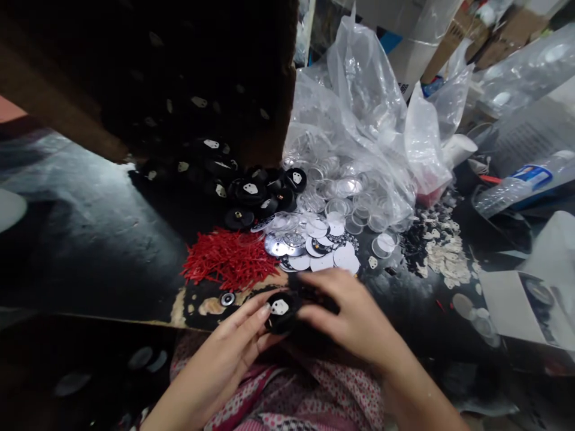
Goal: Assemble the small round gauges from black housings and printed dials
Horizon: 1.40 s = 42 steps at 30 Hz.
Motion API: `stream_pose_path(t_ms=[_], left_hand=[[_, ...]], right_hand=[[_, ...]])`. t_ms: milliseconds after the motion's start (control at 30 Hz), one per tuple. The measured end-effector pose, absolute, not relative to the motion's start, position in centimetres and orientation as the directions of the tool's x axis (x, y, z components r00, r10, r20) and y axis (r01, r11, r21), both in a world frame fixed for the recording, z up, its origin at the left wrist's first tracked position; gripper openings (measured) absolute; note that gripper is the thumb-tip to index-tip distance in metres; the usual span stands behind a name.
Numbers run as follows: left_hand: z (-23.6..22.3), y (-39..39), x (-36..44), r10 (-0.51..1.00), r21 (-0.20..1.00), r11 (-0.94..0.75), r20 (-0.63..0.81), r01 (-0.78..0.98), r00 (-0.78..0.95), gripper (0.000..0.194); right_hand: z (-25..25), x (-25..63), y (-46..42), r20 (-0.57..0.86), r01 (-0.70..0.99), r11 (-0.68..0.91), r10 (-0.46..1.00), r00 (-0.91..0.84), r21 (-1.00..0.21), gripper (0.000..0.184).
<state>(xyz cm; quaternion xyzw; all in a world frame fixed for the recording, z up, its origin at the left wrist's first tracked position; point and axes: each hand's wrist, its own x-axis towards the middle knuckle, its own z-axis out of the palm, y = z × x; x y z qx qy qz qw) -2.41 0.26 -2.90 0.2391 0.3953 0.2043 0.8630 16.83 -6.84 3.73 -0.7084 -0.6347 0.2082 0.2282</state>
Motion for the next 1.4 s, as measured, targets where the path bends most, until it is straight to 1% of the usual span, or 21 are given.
stream_pose_path(t_ms=[67, 100, 133, 167, 200, 233, 300, 367, 433, 500, 567, 633, 667, 767, 867, 1000, 1100, 1167, 1300, 1400], left_hand=[[-2.3, 0.3, -2.1, 0.535, 0.548, 0.810, -0.546, -0.208, 0.645, 0.036], [-2.1, 0.3, -2.0, 0.521, 0.524, 0.822, -0.537, -0.223, 0.663, 0.037], [-1.9, 0.3, -1.9, 0.504, 0.494, 0.837, -0.533, -0.234, 0.680, 0.038], [-1.8, 0.4, -1.8, 0.487, 0.464, 0.852, -0.531, -0.242, 0.694, 0.039], [-1.7, 0.4, -1.7, 0.471, 0.438, 0.864, -0.532, -0.246, 0.704, 0.039], [-1.7, 0.5, -1.6, 0.462, 0.421, 0.872, -0.534, -0.251, 0.709, 0.039], [-1.7, 0.6, -1.5, 0.470, 0.410, 0.871, -0.537, -0.270, 0.701, 0.038], [-1.4, 0.9, -1.1, 0.498, 0.408, 0.859, -0.533, -0.308, 0.684, 0.039], [-0.9, 1.0, -0.7, 0.525, 0.402, 0.846, -0.512, -0.350, 0.679, 0.041], [-0.5, 1.0, -0.3, 0.548, 0.404, 0.832, -0.497, -0.379, 0.673, 0.041], [-0.2, 0.8, 0.0, 0.577, 0.421, 0.814, -0.502, -0.401, 0.644, 0.039], [-0.2, 0.6, 0.0, 0.613, 0.453, 0.788, -0.506, -0.417, 0.607, 0.037], [-0.2, 0.4, -0.1, 0.626, 0.474, 0.776, -0.502, -0.416, 0.596, 0.037], [-0.5, 0.2, -0.3, 0.656, 0.548, 0.743, -0.480, -0.384, 0.583, 0.039], [-0.6, 0.1, -0.4, 0.695, 0.623, 0.698, -0.472, -0.352, 0.542, 0.039], [-0.7, -0.6, -0.2, 0.690, 0.663, 0.688, -0.474, -0.294, 0.547, 0.037], [-1.2, -1.0, -0.5, 0.702, 0.720, 0.646, -0.430, -0.252, 0.568, 0.036], [-1.7, -1.0, -0.6, 0.708, 0.751, 0.618, -0.402, -0.233, 0.581, 0.036], [-2.3, -0.7, -0.6, 0.725, 0.774, 0.585, -0.368, -0.240, 0.582, 0.039], [-2.2, -0.6, -0.7, 0.725, 0.796, 0.573, -0.382, -0.195, 0.573, 0.035]], right_hand=[[3.3, 19.0, -6.9, 0.006, 0.844, -0.322, 0.934, 0.358, -0.428, 0.038], [3.1, 20.0, -6.8, 0.013, 0.845, -0.416, 0.895, 0.446, -0.337, 0.038], [2.8, 20.9, -6.7, 0.015, 0.842, -0.472, 0.870, 0.492, -0.263, 0.039], [2.6, 21.5, -6.6, 0.014, 0.842, -0.492, 0.862, 0.507, -0.223, 0.039], [2.4, 21.9, -6.6, 0.017, 0.842, -0.491, 0.862, 0.507, -0.223, 0.036], [2.3, 21.9, -6.6, 0.029, 0.833, -0.488, 0.859, 0.512, -0.259, 0.030], [2.3, 21.2, -6.6, 0.066, 0.791, -0.467, 0.845, 0.531, -0.394, 0.015], [2.4, 19.6, -6.7, 0.086, 0.759, -0.374, 0.868, 0.488, -0.533, 0.005], [2.5, 17.7, -6.9, 0.114, 0.771, -0.204, 0.935, 0.337, -0.604, 0.010], [2.6, 16.0, -6.9, 0.140, 0.756, -0.049, 0.973, 0.184, -0.652, 0.010], [2.5, 15.0, -6.8, 0.151, 0.692, 0.000, 0.976, 0.157, -0.722, 0.009], [2.3, 14.7, -6.6, 0.115, 0.624, -0.052, 0.968, 0.225, -0.779, 0.008], [2.2, 14.6, -6.5, 0.080, 0.597, -0.099, 0.960, 0.267, -0.796, 0.009], [2.5, 14.6, -6.5, 0.005, 0.522, -0.207, 0.927, 0.376, -0.827, 0.017], [3.2, 14.3, -6.4, 0.012, 0.447, -0.185, 0.916, 0.402, -0.875, 0.016], [3.6, 13.4, -5.8, 0.044, 0.422, -0.140, 0.916, 0.398, -0.896, 0.011], [3.3, 13.2, -5.2, -0.012, 0.359, -0.193, 0.892, 0.451, -0.913, 0.003], [3.2, 13.3, -4.9, -0.054, 0.325, -0.226, 0.885, 0.462, -0.918, 0.005], [3.2, 13.7, -5.1, -0.048, 0.435, -0.256, 0.900, 0.434, -0.863, 0.010], [3.2, 13.6, -5.8, -0.111, 0.453, -0.269, 0.932, 0.346, -0.850, 0.014]])
